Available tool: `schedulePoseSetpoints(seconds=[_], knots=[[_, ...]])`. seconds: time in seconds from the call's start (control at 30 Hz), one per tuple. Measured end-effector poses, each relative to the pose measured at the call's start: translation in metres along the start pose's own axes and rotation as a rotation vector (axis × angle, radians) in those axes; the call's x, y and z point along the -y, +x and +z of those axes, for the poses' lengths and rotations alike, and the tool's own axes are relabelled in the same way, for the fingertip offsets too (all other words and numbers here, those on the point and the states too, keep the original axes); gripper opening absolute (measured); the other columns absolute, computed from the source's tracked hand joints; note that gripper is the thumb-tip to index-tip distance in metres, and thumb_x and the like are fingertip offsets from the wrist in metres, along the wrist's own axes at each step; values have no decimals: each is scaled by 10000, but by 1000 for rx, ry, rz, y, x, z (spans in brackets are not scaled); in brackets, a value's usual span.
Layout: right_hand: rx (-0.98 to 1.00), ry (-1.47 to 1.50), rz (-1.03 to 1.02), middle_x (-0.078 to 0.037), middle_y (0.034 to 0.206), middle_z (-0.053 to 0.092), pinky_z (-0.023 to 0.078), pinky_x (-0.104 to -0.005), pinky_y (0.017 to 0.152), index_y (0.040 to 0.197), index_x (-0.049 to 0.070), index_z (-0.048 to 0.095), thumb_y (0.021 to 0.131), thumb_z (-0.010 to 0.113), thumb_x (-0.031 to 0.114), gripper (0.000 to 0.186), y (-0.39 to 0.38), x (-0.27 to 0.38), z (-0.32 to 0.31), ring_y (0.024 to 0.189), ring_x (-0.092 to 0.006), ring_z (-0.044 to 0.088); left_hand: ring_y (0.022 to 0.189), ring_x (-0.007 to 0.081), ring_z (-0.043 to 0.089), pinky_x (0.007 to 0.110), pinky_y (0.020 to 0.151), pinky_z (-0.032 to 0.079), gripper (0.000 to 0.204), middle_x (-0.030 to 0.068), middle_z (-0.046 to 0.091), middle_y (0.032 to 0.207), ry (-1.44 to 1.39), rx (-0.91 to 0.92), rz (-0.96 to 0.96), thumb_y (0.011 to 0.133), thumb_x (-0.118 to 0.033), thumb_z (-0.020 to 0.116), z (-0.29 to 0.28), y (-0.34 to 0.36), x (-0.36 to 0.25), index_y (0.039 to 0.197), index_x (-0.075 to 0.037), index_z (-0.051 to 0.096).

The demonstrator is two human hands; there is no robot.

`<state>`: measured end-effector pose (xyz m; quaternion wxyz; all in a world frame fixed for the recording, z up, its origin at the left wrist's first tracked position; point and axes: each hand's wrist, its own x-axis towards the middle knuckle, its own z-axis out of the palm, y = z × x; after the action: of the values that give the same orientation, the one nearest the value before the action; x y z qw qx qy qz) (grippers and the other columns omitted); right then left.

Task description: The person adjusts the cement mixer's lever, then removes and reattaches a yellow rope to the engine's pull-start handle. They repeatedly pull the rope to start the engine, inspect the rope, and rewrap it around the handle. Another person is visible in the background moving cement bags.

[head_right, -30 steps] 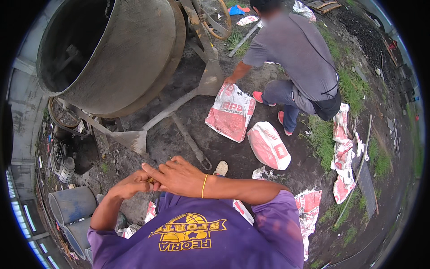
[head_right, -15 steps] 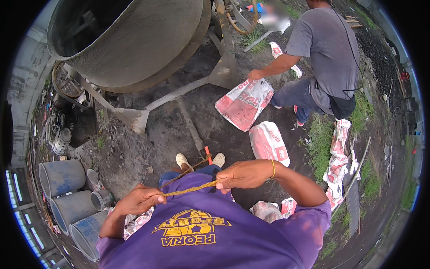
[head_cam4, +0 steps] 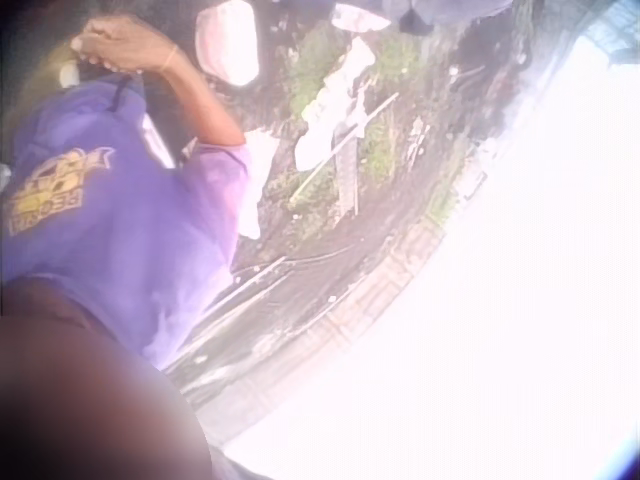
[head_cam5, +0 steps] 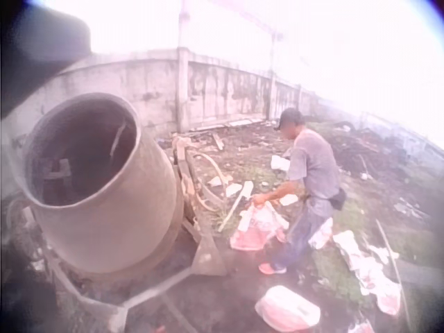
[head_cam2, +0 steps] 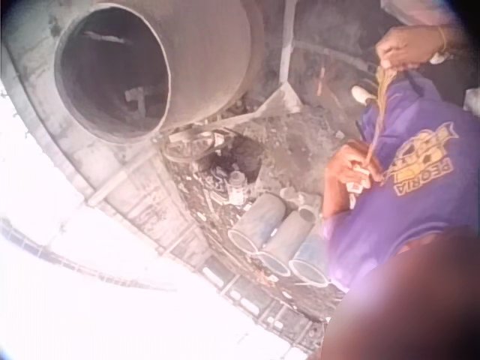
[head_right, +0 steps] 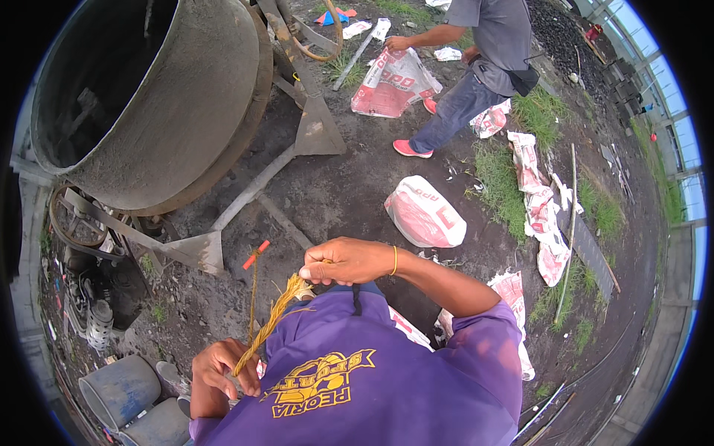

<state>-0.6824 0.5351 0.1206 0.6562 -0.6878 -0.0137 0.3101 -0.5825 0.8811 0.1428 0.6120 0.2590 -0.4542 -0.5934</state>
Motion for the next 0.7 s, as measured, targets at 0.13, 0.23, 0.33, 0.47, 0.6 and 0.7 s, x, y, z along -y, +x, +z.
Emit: schedulePoseSetpoints(seconds=[0.13, 0.23, 0.33, 0.47, 0.6, 0.7], knots=[[58, 248, -140, 3, 852, 597, 456, -252, 595, 975, 75, 605, 1072, 501, 492, 440, 61, 3, 84, 689, -70, 544, 703, 148, 660, 270, 559, 455, 529, 281, 408, 1534, -34, -235, 496, 941, -364, 748, -3, 2, -8, 1394, -122, 624], [-1, 137, -257, -40, 872, 616, 482, -316, 674, 1013, 55, 606, 1081, 500, 427, 393, 77, 18, 119, 751, -138, 578, 822, 260, 700, 363, 638, 515, 613, 253, 296, 1611, 972, -808, 295, 965, -425, 691, -12, -8, -26, 1473, -120, 534], [-290, -262, -459, -136, 920, 646, 490, -456, 771, 1018, 23, 603, 1079, 490, 345, 347, 57, 30, 119, 848, -328, 643, 793, 342, 681, 431, 650, 522, 506, 247, 512, 1435, 1585, -569, -282, 997, -446, 627, -42, -23, -38, 1322, -59, 614], [-495, -860, -419, -154, 875, 610, 506, -490, 751, 909, 23, 576, 1054, 497, 352, 368, 18, 44, 123, 843, -357, 630, 511, 237, 534, 389, 464, 414, 383, 104, 627, 740, 1586, 10, -457, 948, -409, 666, -56, -34, -53, 794, -60, 632], [-670, -1034, -418, -67, 790, 569, 479, -404, 643, 871, 70, 563, 1026, 534, 399, 365, -19, 72, 159, 755, -251, 600, 490, 291, 514, 413, 465, 425, 449, 89, 506, 574, 1443, 243, -146, 930, -419, 625, -48, -5, -102, 667, -57, 590], [-885, -1218, -391, -27, 696, 544, 450, -364, 582, 806, 84, 564, 1013, 546, 384, 366, -60, 96, 175, 691, -207, 587, 463, 269, 469, 396, 452, 401, 441, 80, 471, 552, 1524, 383, 51, 913, -406, 637, -41, 41, -132, 636, -68, 574]])
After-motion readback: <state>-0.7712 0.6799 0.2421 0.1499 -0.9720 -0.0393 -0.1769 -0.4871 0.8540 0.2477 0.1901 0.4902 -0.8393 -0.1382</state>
